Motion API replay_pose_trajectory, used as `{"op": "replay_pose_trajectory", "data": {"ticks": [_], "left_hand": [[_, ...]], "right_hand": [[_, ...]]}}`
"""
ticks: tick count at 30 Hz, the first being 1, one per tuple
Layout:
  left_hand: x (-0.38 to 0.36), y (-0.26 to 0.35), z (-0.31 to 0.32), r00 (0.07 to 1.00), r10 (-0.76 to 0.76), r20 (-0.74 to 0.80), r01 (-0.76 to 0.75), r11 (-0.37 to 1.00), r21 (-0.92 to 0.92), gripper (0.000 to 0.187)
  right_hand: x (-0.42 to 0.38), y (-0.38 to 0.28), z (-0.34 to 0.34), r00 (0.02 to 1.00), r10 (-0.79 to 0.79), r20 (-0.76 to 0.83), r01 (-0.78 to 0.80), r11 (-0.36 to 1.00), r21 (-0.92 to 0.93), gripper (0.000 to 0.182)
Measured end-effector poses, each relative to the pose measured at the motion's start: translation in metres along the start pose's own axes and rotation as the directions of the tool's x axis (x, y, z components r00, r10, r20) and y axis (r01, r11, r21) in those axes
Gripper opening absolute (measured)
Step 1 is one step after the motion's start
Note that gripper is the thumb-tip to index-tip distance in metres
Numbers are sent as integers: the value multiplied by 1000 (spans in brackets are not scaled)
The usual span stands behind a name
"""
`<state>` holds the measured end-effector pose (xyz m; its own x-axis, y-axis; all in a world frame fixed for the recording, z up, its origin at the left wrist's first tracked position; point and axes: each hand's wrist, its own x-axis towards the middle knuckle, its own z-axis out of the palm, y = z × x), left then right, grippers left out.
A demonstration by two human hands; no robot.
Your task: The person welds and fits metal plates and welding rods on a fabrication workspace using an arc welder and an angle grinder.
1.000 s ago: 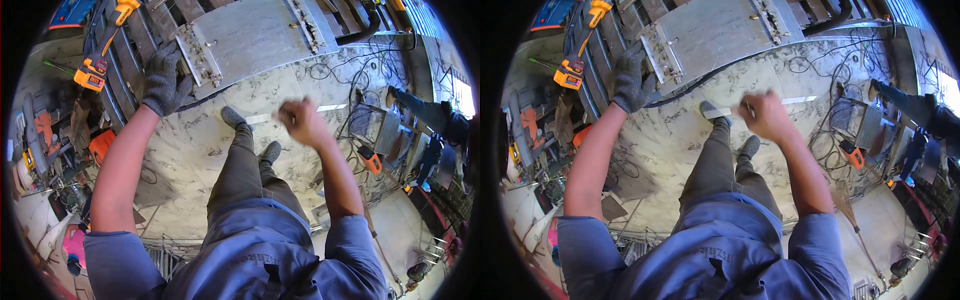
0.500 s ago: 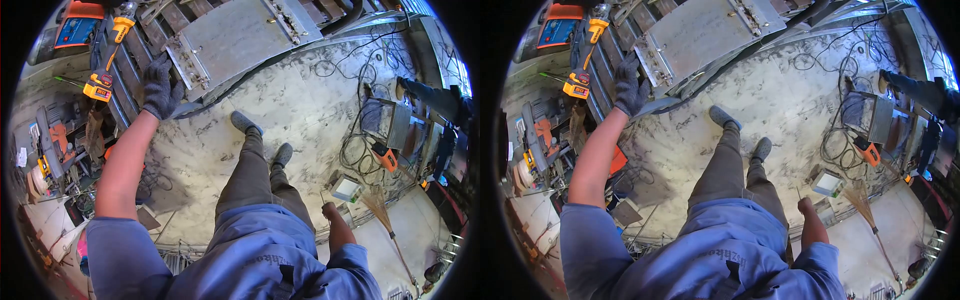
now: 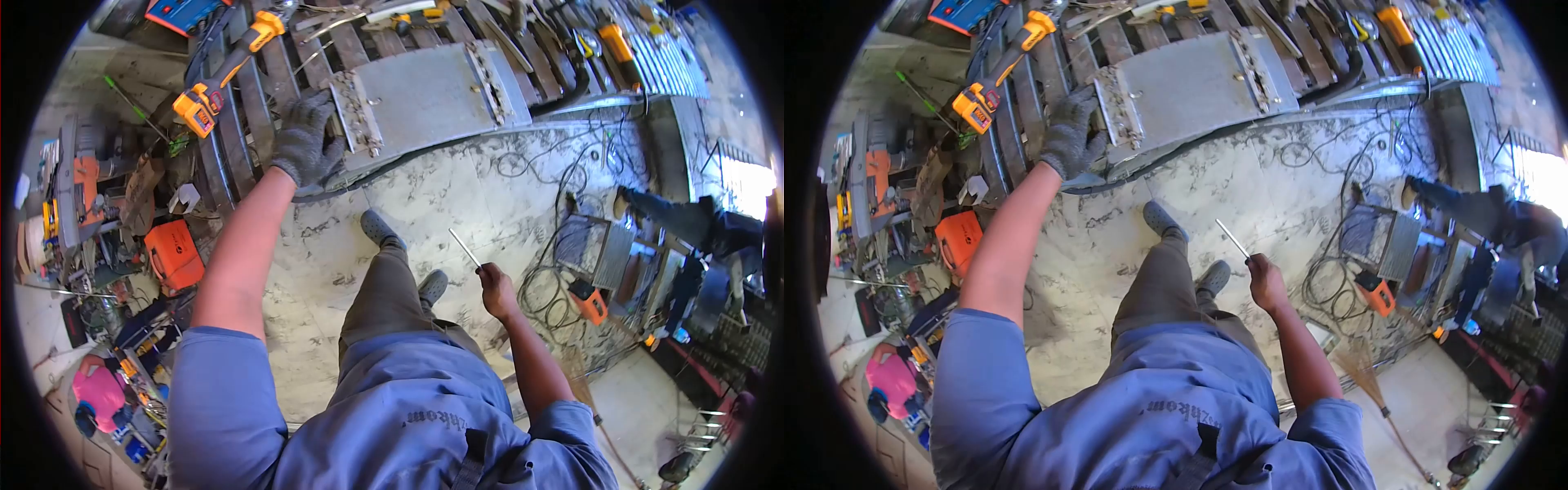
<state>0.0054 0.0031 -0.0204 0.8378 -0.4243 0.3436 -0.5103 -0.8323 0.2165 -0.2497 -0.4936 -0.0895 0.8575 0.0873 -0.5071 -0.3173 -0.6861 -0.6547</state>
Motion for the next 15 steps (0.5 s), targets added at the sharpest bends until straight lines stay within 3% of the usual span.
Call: {"op": "replay_pose_trajectory", "data": {"ticks": [3,6,9,12,13,15], "left_hand": [[-2,-3,-1,999,-49,8,49,999,-3,72],[-4,-1,-3,993,-112,26,113,993,-24,68],[-4,-3,-2,983,-143,-114,113,966,-234,66],[22,35,-23,910,-291,-296,205,935,-288,60],[36,62,-35,879,-367,-304,212,872,-442,60],[54,117,-24,832,-551,-66,264,497,-827,53]], "right_hand": [[28,-48,-40,967,-235,-95,223,968,-116,14],[58,-119,-80,922,-338,-190,305,934,-184,15],[87,-208,-117,895,-383,-229,352,921,-168,16],[108,-300,-139,807,-479,-346,448,878,-170,13],[112,-323,-139,765,-523,-376,490,851,-187,13],[127,-363,-121,760,-543,-358,568,822,-43,13]]}}
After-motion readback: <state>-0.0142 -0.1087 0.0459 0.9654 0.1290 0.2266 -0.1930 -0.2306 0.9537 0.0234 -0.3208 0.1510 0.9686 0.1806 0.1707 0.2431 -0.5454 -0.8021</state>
